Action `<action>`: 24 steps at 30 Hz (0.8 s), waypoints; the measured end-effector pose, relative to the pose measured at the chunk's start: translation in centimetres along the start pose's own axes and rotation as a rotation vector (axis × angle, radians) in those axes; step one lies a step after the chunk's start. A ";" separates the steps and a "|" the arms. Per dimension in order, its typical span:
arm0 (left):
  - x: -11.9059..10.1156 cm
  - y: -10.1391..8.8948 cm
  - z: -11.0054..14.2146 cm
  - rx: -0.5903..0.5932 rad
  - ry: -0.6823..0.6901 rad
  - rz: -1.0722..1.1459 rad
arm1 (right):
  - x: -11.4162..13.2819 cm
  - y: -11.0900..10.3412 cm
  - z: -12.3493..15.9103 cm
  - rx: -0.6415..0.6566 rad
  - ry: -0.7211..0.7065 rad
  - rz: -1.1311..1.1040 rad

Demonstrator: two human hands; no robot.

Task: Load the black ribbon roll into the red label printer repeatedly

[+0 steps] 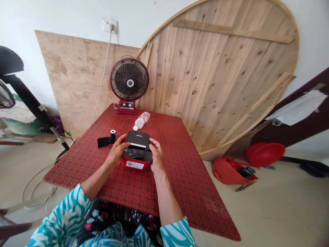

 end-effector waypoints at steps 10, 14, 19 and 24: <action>0.1 0.4 0.5 -0.015 -0.013 0.098 | -0.1 0.2 0.3 0.004 0.010 -0.056; 0.1 0.4 0.6 -0.005 0.022 0.264 | -0.8 -0.1 0.3 0.000 -0.027 -0.055; 0.9 0.3 1.3 0.053 0.014 0.338 | -2.1 -1.1 0.7 -0.073 -0.168 0.026; 1.5 -0.4 2.1 0.117 0.049 0.365 | -4.5 -1.8 1.0 -0.124 -0.041 0.013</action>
Point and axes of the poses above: each hand's wrist, its own z-axis away from the middle knuckle, its own y-axis out of the palm, x = y × z, the point moved 8 cm from there along -z, towards the middle knuckle, and after that the axes turned 10 degrees about -y, right-handed, at the moved point
